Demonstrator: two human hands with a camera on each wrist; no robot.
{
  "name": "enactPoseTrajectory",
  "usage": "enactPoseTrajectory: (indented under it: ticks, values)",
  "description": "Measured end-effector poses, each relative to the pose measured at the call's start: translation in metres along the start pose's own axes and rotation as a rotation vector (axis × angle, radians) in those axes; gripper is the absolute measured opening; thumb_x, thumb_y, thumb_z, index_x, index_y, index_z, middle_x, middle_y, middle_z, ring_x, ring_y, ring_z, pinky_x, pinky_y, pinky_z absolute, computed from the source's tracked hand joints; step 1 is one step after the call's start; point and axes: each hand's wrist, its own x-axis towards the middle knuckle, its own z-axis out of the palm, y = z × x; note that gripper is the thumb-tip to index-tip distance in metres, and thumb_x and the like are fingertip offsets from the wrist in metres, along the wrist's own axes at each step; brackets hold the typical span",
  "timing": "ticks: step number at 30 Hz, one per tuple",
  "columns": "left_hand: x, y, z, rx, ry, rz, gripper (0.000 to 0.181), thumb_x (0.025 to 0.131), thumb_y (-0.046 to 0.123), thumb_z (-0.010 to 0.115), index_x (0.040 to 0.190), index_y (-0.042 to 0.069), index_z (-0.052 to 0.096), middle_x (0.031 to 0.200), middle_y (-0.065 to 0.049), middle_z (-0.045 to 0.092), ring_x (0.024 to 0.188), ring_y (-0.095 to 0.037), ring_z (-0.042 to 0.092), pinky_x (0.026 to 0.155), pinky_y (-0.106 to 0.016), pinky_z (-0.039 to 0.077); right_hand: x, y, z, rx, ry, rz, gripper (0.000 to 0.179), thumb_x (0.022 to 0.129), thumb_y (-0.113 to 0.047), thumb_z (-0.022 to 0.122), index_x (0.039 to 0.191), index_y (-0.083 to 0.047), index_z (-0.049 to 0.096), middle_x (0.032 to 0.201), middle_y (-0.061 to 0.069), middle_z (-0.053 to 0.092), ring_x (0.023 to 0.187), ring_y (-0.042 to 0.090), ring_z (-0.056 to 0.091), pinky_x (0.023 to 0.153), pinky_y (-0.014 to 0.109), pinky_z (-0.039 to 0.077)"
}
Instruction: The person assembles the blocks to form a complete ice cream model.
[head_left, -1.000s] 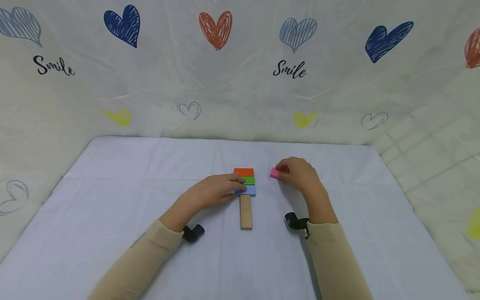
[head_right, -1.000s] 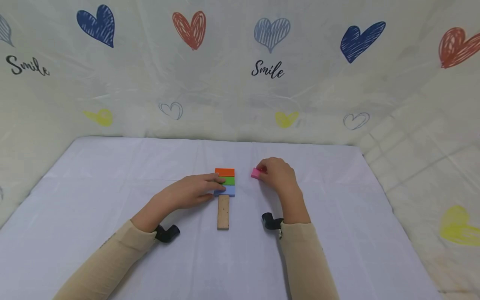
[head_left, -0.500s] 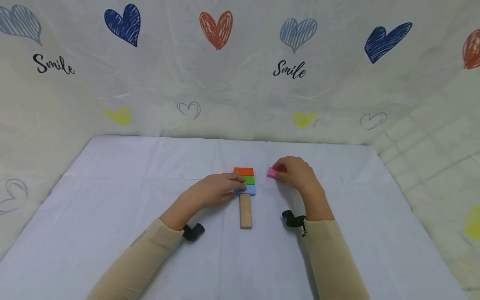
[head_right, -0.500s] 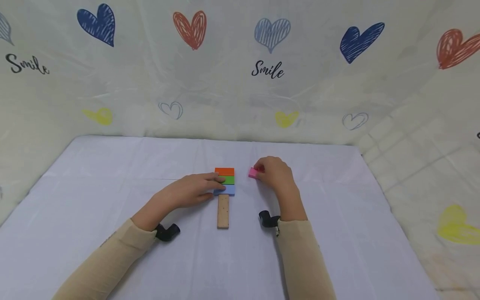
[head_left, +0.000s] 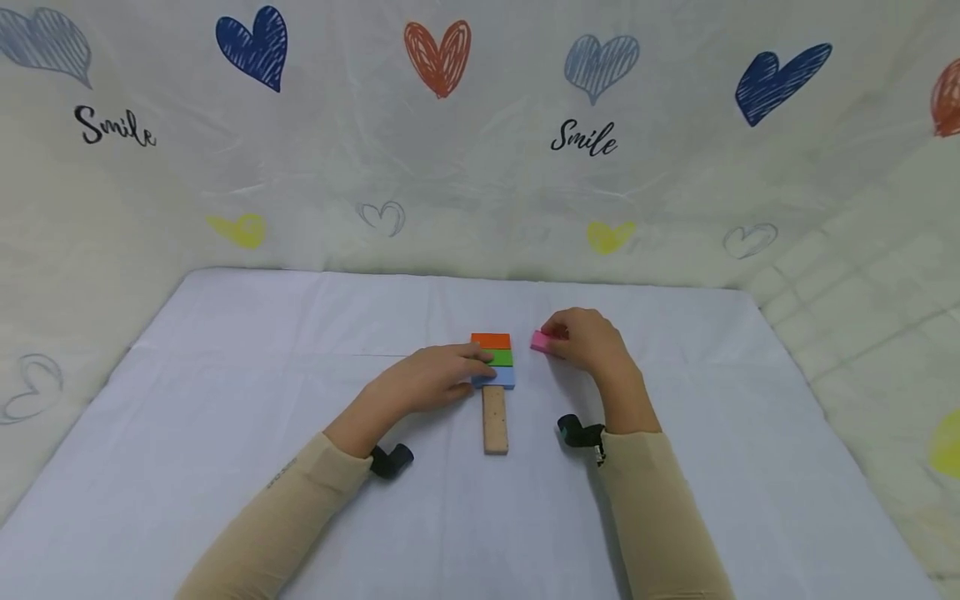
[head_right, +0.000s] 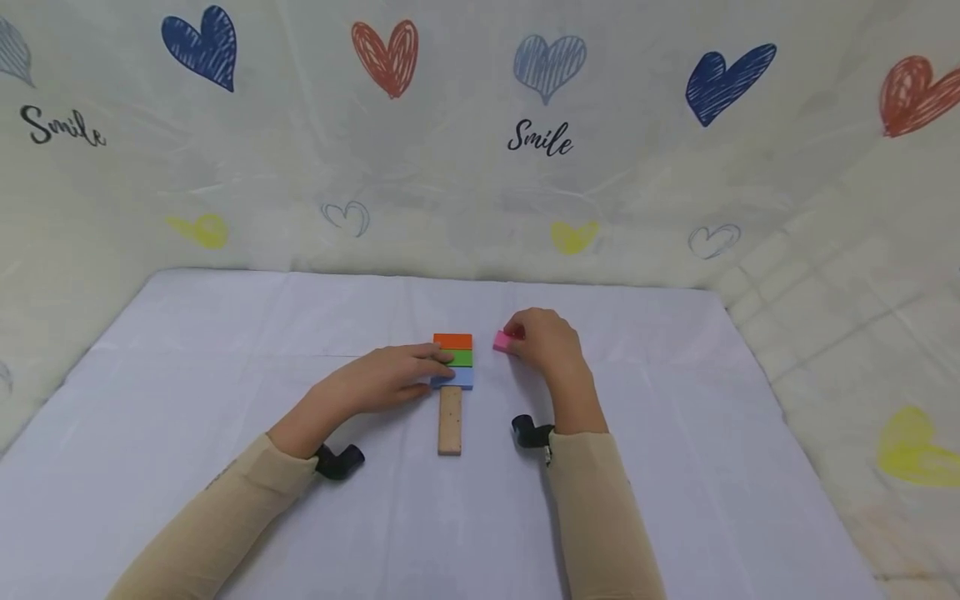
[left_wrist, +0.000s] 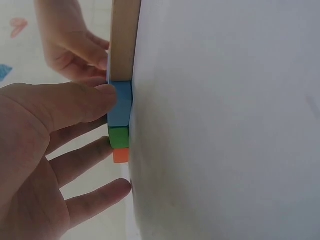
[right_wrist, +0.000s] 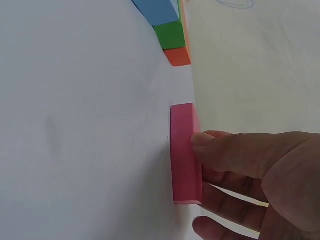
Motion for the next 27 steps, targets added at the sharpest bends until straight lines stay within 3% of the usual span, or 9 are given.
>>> enactPoseTrajectory:
  ticks: [11,27]
  values:
    - [0.001,0.000,-0.001,-0.004,-0.003,-0.009,0.038,0.095,0.013,0.068,0.133,0.016,0.065,0.142,-0.001,0.057,0.132,-0.018,0.053,0.106,-0.034,0.047,0.015,-0.010,0.004,0.037,-0.001,-0.008,0.028,0.094,-0.024,0.069,0.118,-0.011,0.072,0.115,0.009,0.069,0.107,0.028,0.060,0.095,0.049,0.050]
    - [0.000,0.002,-0.002,0.012,0.005,0.003,0.038,0.095,0.013,0.068,0.133,0.016,0.065,0.141,-0.002,0.057,0.131,-0.019,0.054,0.105,-0.035,0.048,0.016,-0.018,0.010,0.001,0.080,-0.008,0.021,0.091,-0.022,0.072,0.110,-0.014,0.074,0.105,0.005,0.071,0.096,0.027,0.061,0.084,0.044,0.051]
